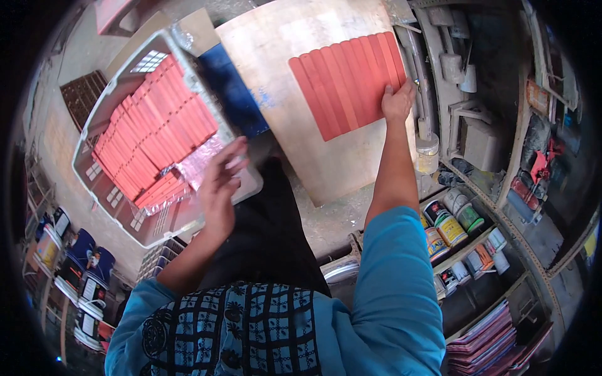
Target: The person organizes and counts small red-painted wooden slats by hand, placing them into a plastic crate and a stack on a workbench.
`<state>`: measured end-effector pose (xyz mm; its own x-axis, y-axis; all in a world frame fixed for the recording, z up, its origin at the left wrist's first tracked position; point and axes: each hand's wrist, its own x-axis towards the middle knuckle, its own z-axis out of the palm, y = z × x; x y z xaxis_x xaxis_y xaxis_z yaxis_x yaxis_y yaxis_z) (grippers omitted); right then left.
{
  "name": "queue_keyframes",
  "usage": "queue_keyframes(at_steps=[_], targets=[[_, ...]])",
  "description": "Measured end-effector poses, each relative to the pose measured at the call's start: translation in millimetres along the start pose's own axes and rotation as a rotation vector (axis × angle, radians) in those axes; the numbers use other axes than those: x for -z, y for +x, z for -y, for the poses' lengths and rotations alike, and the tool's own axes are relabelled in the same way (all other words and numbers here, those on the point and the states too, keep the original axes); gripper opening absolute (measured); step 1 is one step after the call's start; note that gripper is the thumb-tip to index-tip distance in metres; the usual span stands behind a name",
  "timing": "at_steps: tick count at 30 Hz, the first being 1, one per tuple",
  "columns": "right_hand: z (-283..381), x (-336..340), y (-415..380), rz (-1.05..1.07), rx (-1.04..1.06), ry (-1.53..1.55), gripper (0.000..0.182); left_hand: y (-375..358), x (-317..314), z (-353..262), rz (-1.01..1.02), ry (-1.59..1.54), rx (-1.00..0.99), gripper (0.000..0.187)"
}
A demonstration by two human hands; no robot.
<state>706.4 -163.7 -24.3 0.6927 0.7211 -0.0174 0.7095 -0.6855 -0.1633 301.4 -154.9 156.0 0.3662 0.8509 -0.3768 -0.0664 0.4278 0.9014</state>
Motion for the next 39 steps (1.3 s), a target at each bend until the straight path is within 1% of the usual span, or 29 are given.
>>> queue_keyframes(at_steps=[1,2,4,7,8,9,10,12,15,18,21,24,25,28,31,34,37,39], targets=[[-6,-4,12,0.003,0.013,-0.021,0.065,15,-20,6,0.045,0.005,0.136,0.051],[-13,-5,22,0.096,-0.025,0.004,0.066,28,-33,27,0.059,-0.032,0.260,0.052],[-12,0,37,0.286,-0.096,0.054,0.069,51,-51,75,0.066,-0.146,0.426,0.054],[-16,-6,38,0.234,-0.093,0.037,0.069,83,-76,109,-0.049,-0.153,0.623,0.059],[-15,-3,38,0.223,-0.099,0.033,0.069,92,-81,118,-0.071,-0.172,0.652,0.061],[-18,0,39,0.181,-0.079,0.094,0.063,99,-86,123,-0.094,-0.190,0.678,0.063],[-19,2,41,0.208,-0.120,0.177,0.060,105,-89,128,-0.119,-0.207,0.708,0.065],[-21,5,44,0.260,-0.200,0.341,0.055,111,-95,133,-0.138,-0.207,0.713,0.068],[-29,1,43,0.201,-0.122,0.473,0.049,116,-103,132,-0.160,-0.219,0.702,0.068],[-34,6,43,0.266,-0.261,0.845,0.049,117,-104,132,-0.171,-0.223,0.713,0.068],[-25,3,30,0.253,0.025,0.455,0.050,118,-106,133,-0.171,-0.227,0.716,0.067],[6,11,11,0.216,-0.031,0.208,0.052,120,-109,138,-0.170,-0.232,0.710,0.068],[9,10,12,0.246,-0.058,0.157,0.061,120,-109,139,-0.178,-0.233,0.702,0.068],[2,11,31,0.375,-0.142,0.272,0.063,120,-109,139,-0.211,-0.236,0.692,0.068],[0,7,38,0.422,-0.224,0.387,0.058,120,-109,139,-0.229,-0.237,0.689,0.067],[8,28,35,0.374,-0.179,0.438,0.046,120,-108,134,-0.209,-0.244,0.697,0.067],[1,18,28,0.489,-0.177,0.618,0.050,120,-105,136,-0.183,-0.251,0.695,0.067],[12,17,16,0.360,-0.065,0.320,0.052,121,-104,137,-0.179,-0.251,0.695,0.066]])
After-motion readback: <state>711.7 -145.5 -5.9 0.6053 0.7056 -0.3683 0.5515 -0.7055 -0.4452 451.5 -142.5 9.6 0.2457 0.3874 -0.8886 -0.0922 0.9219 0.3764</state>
